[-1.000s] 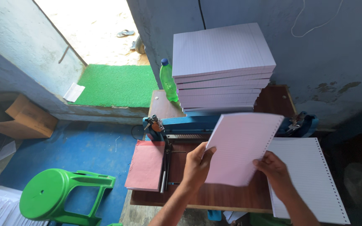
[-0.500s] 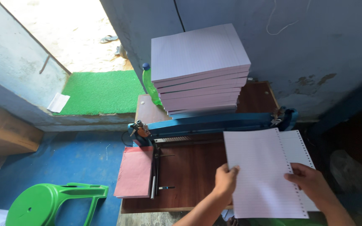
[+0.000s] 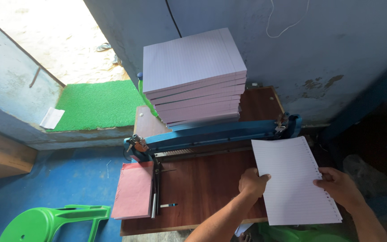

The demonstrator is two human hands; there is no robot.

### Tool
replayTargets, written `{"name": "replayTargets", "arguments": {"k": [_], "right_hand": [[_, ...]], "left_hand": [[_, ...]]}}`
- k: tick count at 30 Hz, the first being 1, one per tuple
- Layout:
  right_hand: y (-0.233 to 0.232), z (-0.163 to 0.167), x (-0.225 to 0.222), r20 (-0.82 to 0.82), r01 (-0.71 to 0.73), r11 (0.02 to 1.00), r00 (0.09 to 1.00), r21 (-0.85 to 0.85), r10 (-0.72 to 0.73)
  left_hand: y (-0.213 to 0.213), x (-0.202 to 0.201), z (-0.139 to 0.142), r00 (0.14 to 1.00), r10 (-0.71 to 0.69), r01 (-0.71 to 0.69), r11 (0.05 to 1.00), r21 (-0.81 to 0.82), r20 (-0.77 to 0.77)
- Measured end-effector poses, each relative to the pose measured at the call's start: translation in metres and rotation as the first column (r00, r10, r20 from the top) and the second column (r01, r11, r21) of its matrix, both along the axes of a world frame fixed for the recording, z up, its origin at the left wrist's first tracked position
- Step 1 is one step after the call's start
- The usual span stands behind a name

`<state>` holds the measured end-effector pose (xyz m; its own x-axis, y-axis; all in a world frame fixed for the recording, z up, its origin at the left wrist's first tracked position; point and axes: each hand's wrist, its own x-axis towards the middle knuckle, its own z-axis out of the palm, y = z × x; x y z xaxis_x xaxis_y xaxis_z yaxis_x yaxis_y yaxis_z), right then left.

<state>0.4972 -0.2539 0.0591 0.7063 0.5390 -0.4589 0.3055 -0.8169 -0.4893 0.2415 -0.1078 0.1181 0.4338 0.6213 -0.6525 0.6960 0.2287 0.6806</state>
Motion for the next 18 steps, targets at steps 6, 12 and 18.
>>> {"name": "replayTargets", "arguments": {"k": [6,12,18], "right_hand": [[-0.001,-0.003,0.005,0.061,-0.031,0.999,0.998,-0.022,0.033],[-0.001,-0.003,0.000,0.094,-0.002,0.997,0.996,-0.076,0.009],[-0.002,0.006,-0.006,0.096,-0.003,0.998,0.995,-0.066,0.010]], "left_hand": [[0.000,0.014,-0.026,1.000,-0.027,0.028,0.989,0.148,-0.013],[-0.002,0.014,-0.028,1.000,-0.008,0.006,0.995,0.096,0.019],[-0.001,0.012,-0.023,0.998,-0.064,0.060,0.990,0.128,0.027]]}}
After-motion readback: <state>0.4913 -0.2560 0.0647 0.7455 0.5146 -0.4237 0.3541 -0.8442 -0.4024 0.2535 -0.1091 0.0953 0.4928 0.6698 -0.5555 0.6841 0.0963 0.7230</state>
